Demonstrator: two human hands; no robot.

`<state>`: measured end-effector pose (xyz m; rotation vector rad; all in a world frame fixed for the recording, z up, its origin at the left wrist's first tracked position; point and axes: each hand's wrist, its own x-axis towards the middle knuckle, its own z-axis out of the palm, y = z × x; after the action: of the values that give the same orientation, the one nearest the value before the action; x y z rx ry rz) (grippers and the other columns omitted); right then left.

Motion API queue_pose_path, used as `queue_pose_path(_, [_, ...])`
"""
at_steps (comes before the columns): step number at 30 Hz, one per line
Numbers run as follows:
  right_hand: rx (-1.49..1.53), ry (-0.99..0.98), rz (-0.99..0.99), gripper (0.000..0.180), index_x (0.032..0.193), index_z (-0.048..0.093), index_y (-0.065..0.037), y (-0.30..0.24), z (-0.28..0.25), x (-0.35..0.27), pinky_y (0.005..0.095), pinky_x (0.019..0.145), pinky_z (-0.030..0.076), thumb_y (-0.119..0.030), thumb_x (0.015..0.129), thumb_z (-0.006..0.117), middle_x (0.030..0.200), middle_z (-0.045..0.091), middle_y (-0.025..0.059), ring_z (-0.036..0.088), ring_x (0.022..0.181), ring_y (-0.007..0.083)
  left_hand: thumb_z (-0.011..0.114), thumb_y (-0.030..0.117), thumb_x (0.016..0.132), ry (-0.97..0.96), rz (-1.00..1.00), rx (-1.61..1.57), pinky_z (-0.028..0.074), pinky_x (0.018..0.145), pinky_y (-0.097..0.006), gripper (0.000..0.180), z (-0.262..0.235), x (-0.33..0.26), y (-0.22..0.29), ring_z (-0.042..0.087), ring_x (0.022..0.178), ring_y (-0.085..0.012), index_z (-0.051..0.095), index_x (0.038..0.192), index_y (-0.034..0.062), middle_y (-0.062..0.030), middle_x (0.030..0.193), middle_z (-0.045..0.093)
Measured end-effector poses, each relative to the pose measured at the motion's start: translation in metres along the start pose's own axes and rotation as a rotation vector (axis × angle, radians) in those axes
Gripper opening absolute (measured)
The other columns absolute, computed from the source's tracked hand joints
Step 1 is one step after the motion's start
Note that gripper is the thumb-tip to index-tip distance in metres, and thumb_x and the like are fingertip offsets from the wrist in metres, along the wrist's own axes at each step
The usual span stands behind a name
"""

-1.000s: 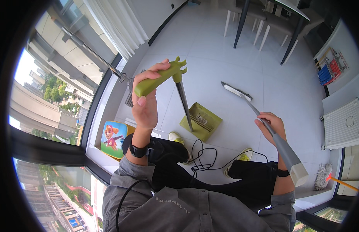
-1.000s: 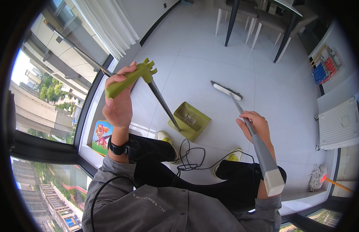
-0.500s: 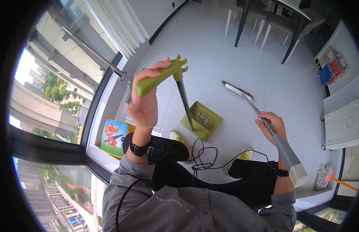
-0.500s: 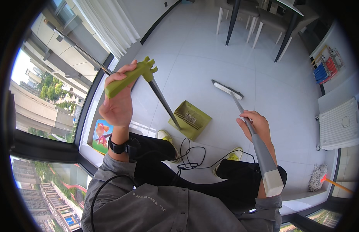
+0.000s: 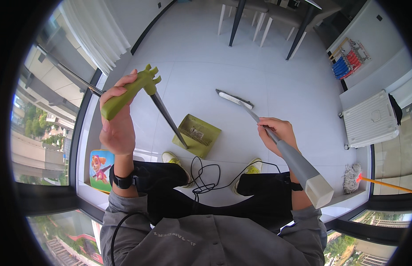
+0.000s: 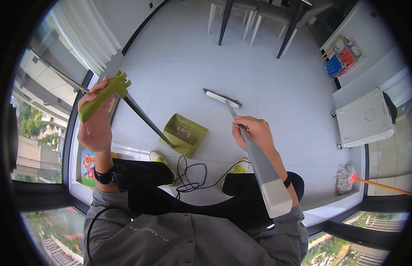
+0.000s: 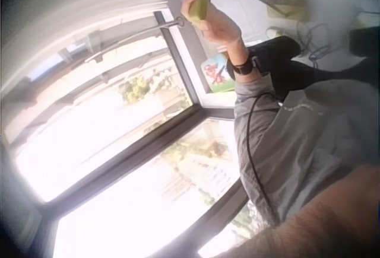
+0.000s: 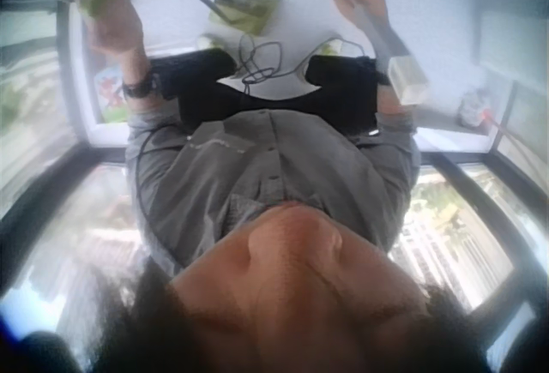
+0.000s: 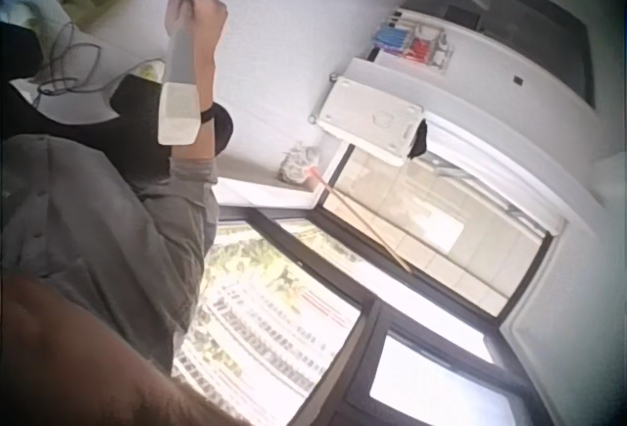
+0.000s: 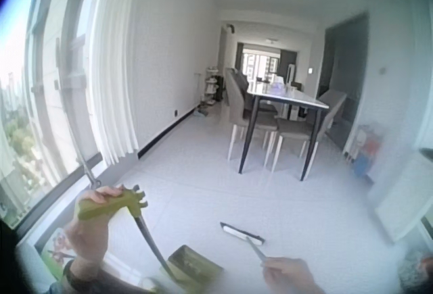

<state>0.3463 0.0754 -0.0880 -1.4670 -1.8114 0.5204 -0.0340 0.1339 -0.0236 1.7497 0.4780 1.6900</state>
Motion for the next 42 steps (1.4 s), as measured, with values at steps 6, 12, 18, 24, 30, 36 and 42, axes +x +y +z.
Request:
queue_pose_path(6, [0.287,0.284,0.341,0.017,0.098,0.068,0.003,0.018,-0.02,0.015,0.0268,0.072,0.054,-0.007,0.088,0.06,0.097,0.068,0.0126,0.065,0.082,0.0156,0.05,0.046,0.08,0.042,-0.032,0.059,0.025,0.107,-0.059,0.051,0.0,-0.002,0.0,0.035,0.131,-0.0452,0.049,0.117,0.0104,-0.0252,0.128,0.048])
queue_pose_path(12, [0.625,0.687,0.43,0.025,0.11,0.06,0.006,0.062,-0.053,0.03,0.037,0.085,0.057,-0.009,0.089,0.057,0.105,0.063,0.0161,0.062,0.103,0.025,0.057,0.049,0.081,0.089,-0.022,0.107,0.03,0.106,-0.052,0.052,0.01,-0.001,0.003,0.044,0.126,-0.0389,0.048,0.113,0.0088,-0.024,0.125,0.052])
queue_pose_path(18, [0.736,0.792,0.57,0.03,0.113,0.058,0.006,0.096,-0.031,0.044,0.0366,0.086,0.055,-0.011,0.089,0.057,0.111,0.062,0.0169,0.06,0.106,0.0243,0.057,0.043,0.079,0.046,-0.017,0.118,0.031,0.105,-0.057,0.05,0.004,0.0,0.001,0.038,0.129,-0.0458,0.048,0.116,0.0112,-0.0239,0.127,0.049])
queue_pose_path(24, [0.494,0.494,0.393,0.019,0.096,0.067,0.003,0.105,0.011,0.046,0.0344,0.09,0.053,-0.011,0.088,0.056,0.108,0.064,0.0153,0.062,0.101,0.0222,0.052,0.044,0.086,0.069,-0.029,0.107,0.031,0.105,-0.057,0.044,0.003,-0.001,-0.003,0.038,0.13,-0.0429,0.049,0.118,0.0129,-0.0258,0.133,0.045])
queue_pose_path(30, [-0.023,0.164,0.019,0.011,0.082,0.069,-0.002,0.064,0.045,0.037,0.0232,0.059,0.05,-0.003,0.081,0.058,0.094,0.071,0.0131,0.066,0.065,0.0126,0.04,0.054,0.093,0.075,-0.079,-0.023,0.03,0.106,-0.058,0.05,0.002,0.002,-0.009,0.034,0.134,-0.0405,0.047,0.124,0.016,-0.0281,0.145,0.031])
queue_pose_path(36, [-0.088,0.008,-0.164,0.008,0.073,0.067,-0.003,-0.003,0.019,0.022,0.0266,0.051,0.048,-0.006,0.077,0.061,0.072,0.069,0.01,0.062,0.051,0.0185,0.036,0.059,0.093,0.061,-0.095,-0.066,0.033,0.104,-0.057,0.054,0.004,0.001,-0.013,0.031,0.136,-0.0403,0.044,0.129,0.0193,-0.0269,0.148,0.026])
queue_pose_path(42, [0.352,0.327,0.089,0.017,0.074,0.066,0.004,0.012,-0.011,0.012,0.0259,0.051,0.05,-0.008,0.08,0.056,0.076,0.07,0.0124,0.063,0.059,0.0154,0.055,0.035,0.093,0.062,-0.118,0.152,0.04,0.102,-0.049,0.054,0.014,0.0,-0.019,0.042,0.129,-0.0378,0.036,0.137,0.0121,-0.0249,0.143,0.036])
